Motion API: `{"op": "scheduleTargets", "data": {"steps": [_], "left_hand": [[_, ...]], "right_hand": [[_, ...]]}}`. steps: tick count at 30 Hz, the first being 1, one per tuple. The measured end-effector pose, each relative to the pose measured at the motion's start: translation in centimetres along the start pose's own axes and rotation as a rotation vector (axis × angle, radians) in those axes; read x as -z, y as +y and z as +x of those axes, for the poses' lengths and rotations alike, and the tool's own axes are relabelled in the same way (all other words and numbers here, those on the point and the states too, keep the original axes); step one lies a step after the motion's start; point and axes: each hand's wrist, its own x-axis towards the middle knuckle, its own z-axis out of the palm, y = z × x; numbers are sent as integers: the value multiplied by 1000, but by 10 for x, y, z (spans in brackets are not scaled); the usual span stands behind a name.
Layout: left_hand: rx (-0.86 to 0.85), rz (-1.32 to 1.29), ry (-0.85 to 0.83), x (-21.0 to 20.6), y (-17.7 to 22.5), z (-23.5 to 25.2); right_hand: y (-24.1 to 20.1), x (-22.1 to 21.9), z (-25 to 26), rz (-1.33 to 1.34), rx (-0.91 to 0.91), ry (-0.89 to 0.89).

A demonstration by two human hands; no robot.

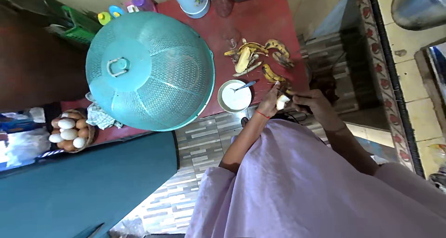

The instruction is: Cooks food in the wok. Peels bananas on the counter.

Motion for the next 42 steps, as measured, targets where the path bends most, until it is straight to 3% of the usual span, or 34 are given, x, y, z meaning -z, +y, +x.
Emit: {"op": "scheduleTargets", "data": {"steps": [4,8,19,26,32,36,39,42], "left_hand": [[-82,109,25,-6,4,-8],[-55,122,25,-9,8,-9],[-82,121,-9,2,7,-12],[-136,182,-83,12,6,-40],[-169,72,-154,21,-3,-51],[-210,-53,-107,24,-11,-51],[-275,-92,-129,28,-11,-52],[-274,-128,-72,23,-7,-60]], "right_hand": [[0,4,0,72,6,42],[-1,9,7,116,-13,125],[-5,42,58,329,-46,260],[4,74,98,451,-32,376],[-3,78,137,414,-9,273],[-20,48,158,378,26,90],[-25,25,185,432,-28,-3],[-26,6,211,406,-143,47]]}}
